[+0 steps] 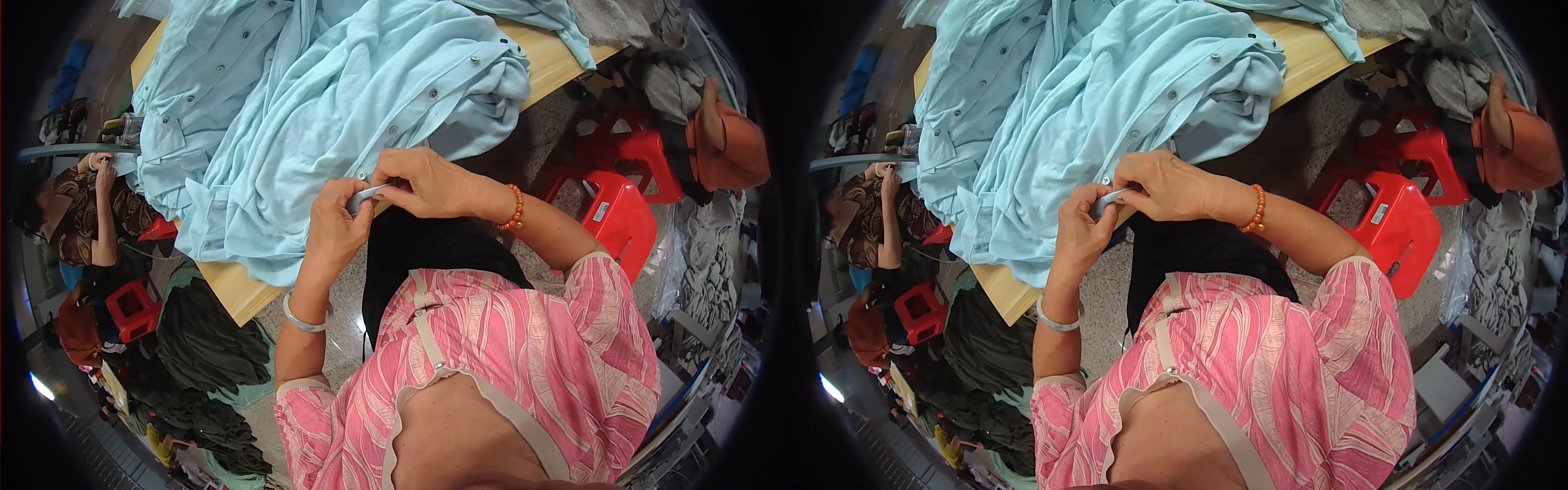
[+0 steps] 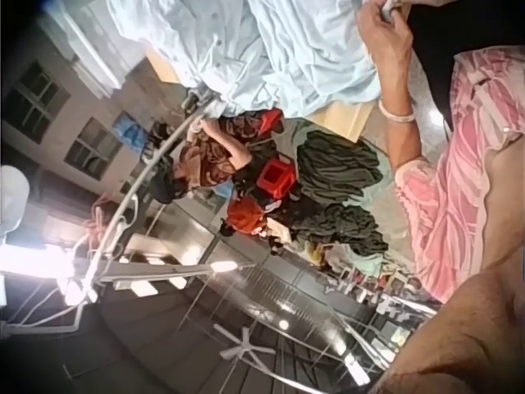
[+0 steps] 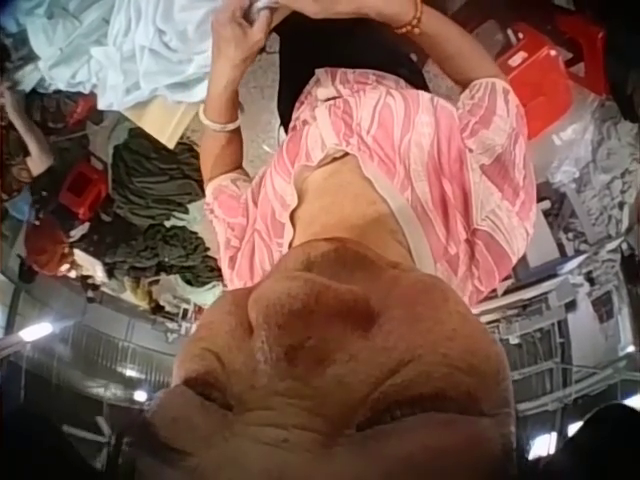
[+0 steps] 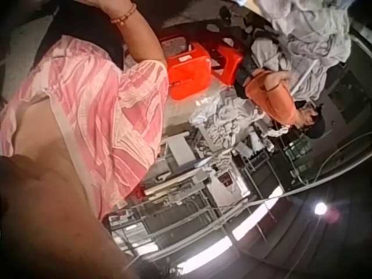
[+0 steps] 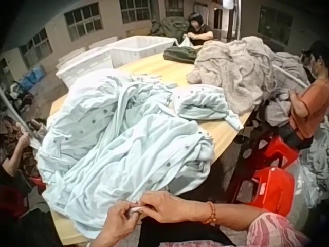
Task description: Inspecting and finishing light blue shirts for quality control on a factory floor.
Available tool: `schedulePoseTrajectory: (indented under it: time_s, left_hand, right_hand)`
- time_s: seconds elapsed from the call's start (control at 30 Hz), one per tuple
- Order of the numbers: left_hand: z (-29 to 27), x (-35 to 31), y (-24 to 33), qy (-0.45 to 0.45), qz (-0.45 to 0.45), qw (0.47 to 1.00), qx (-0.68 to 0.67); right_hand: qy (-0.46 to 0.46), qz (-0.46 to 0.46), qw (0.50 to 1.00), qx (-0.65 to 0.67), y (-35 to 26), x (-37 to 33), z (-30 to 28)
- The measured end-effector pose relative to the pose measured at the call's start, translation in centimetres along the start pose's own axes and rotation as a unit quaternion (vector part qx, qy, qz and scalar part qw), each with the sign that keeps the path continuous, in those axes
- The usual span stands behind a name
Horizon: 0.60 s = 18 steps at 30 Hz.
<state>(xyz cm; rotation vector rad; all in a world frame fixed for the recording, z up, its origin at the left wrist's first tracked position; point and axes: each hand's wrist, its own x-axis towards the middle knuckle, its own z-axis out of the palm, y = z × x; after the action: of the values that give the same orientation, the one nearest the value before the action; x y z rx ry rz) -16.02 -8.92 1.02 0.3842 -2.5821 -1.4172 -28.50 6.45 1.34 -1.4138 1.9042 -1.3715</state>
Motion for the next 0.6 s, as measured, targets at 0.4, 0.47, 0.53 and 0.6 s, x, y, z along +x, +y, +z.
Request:
schedulePoseTrajectory:
  time_s: [0.4, 0.47, 0.53, 0.6]
  left_hand:
    - [1.1, 1.2, 0.7, 0.084, 0.028, 0.996, 0.016]
    - [0.9, 1.0, 0.9, 0.064, 0.1, 0.981, 0.152]
    - [1.2, 1.1, 1.9, 0.047, 0.101, 0.976, 0.185]
    - [1.1, 1.1, 1.9, 0.056, 0.123, 0.972, 0.194]
  right_hand:
    - [-0.014, -0.06, 0.991, -0.122, 0.5, -0.4, 0.6]
    - [-0.019, -0.071, 0.99, -0.121, 0.5, -0.5, 0.8]
    - [-0.022, -0.062, 0.99, -0.122, 0.1, -0.8, 0.4]
    - [-0.018, -0.066, 0.988, -0.138, -0.1, -0.9, 0.6]
